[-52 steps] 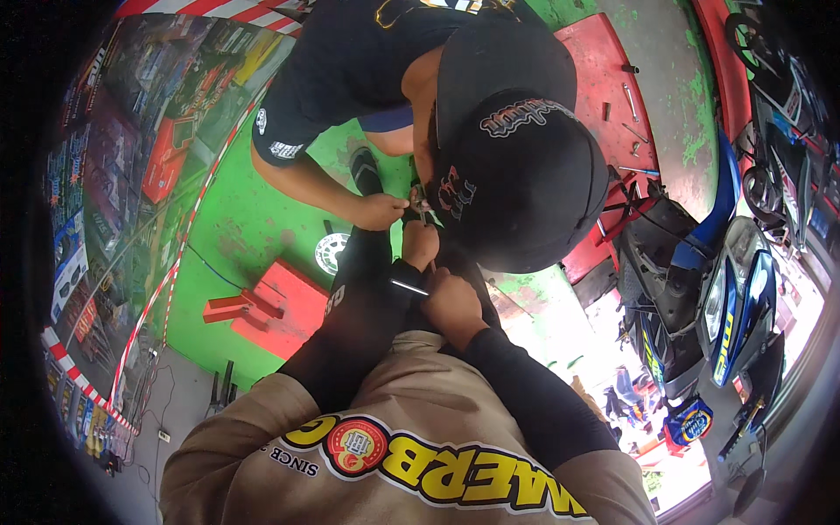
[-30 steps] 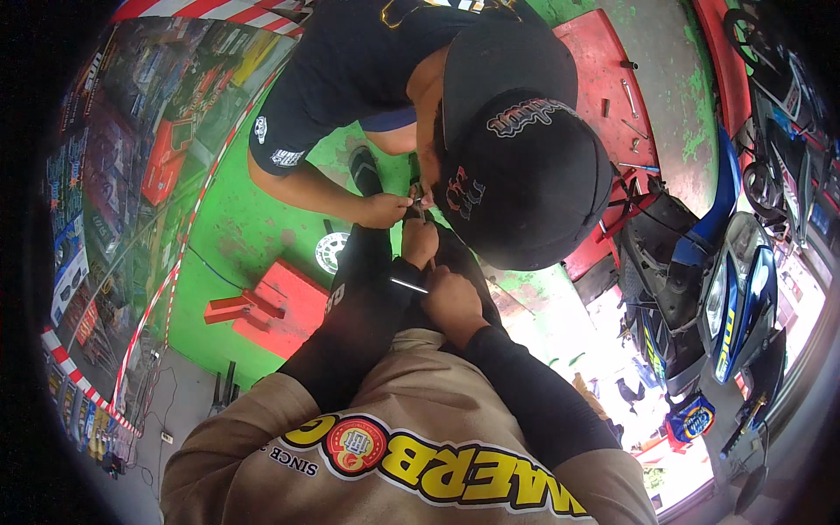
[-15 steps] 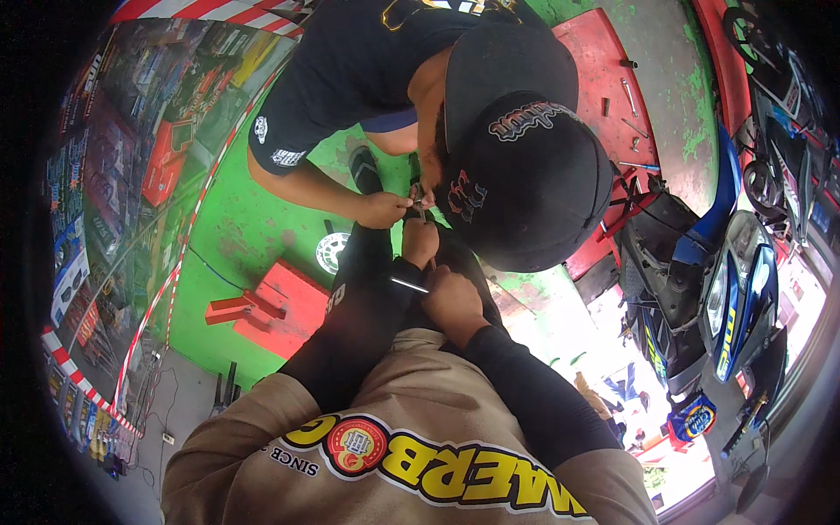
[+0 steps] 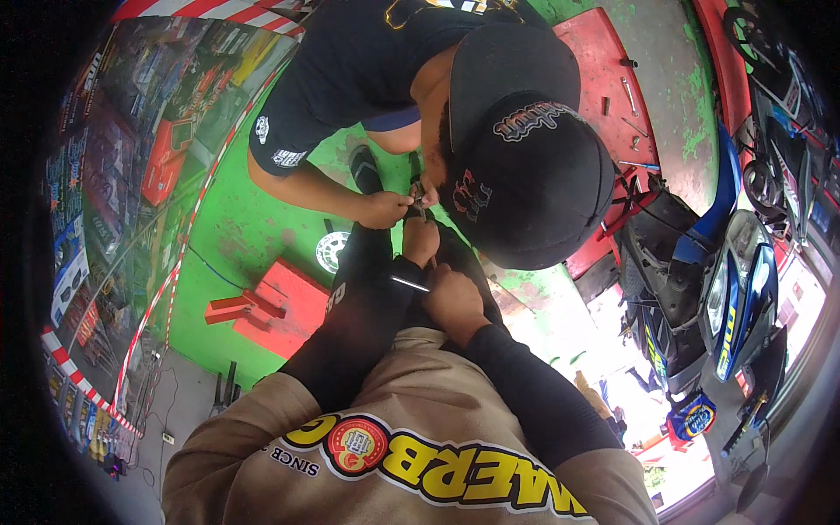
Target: Disassembling and servicing motorcycle front suspension fork tubes using hand tools.
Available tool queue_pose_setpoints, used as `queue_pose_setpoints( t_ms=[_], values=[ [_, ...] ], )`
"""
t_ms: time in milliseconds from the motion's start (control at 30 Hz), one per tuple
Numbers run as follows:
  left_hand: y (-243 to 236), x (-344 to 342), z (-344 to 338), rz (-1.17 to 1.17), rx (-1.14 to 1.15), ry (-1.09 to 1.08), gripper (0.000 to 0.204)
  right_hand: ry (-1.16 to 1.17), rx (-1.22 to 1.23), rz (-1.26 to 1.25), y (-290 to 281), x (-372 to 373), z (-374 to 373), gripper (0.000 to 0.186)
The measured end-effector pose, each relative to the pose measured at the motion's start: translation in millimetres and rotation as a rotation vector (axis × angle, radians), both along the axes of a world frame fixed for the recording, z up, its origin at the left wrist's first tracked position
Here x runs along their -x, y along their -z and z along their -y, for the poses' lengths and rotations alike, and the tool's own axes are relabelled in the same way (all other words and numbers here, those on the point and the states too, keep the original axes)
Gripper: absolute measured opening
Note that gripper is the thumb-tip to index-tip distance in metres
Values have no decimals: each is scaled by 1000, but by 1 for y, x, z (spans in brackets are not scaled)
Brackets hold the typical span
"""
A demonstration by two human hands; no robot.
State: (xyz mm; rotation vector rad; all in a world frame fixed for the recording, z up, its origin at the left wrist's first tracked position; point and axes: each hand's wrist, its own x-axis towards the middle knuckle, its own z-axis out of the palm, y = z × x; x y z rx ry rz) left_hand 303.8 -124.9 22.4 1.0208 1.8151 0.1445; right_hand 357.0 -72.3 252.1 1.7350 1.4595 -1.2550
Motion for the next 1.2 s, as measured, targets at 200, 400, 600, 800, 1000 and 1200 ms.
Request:
queue_pose_setpoints(
  t_ms=[200, 400, 600, 800, 1000, 1200],
  values=[
    [-9, 0, -6, 12, 28, -16, 27, -12, 64, -10, 1, -1, -3, 26],
    [-14, 5, -8, -120, -100, 255, 26, -5, 78, 11, 2, 1, -2, 26],
    [-9, 4, -5, -28, -10, 109, 27, -12, 90, 2, 1, 1, -2, 27],
    [-1, 5, -1, 5, 60, 21, 26, -4, 13, -14, 2, 1, 2, 22],
    [-19, 4, -11, -88, -168, 354, 21, 28, 8, -2, 3, -4, 3, 23],
    [-16, 2, -8, -158, -148, 313, 19, -13, 84, 21, -1, 0, -3, 25]
  ],
)
